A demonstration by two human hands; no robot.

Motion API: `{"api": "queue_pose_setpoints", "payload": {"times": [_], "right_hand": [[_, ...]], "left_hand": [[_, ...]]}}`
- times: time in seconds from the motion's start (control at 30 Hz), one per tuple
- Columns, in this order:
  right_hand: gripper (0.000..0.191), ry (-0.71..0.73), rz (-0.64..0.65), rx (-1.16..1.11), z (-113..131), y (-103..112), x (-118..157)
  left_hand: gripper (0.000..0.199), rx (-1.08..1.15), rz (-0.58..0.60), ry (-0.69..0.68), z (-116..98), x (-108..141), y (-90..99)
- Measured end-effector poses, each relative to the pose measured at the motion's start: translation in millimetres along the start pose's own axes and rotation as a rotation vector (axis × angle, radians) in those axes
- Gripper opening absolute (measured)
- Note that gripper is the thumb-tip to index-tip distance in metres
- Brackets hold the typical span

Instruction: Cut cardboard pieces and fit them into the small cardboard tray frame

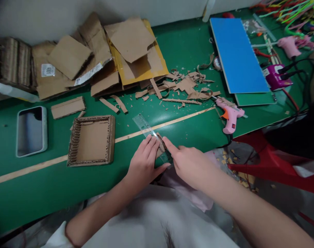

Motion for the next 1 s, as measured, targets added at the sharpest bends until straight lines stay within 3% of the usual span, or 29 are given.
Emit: {"api": "queue_pose_setpoints", "payload": {"times": [0.53,0.8,1.0], "right_hand": [[0.058,-0.017,0.005,-0.064,-9.0,-25.8,41.3],[0.053,-0.08,-0.101,-0.352,-24.8,-12.8,55.3],[0.053,-0.118,-0.084,-0.362,-28.4,-8.4,40.0]], "left_hand": [[0.067,-0.05,-0.037,-0.026,-2.8,-0.1,2.7],[0.064,-0.069,-0.055,-0.054,-3.0,-1.2,3.8],[0.056,-0.042,-0.05,-0.04,-2.5,-0.5,5.4]]}}
Point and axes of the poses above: each hand's wrist, its own x-axis away from the middle knuckle, its own y-axis out of the back of the hand, z = x × y, the point moved 7 cm from there along -x, towards the middle knuckle, and after that the axes turned 4 degrees about -x, right-handed, at the moved point
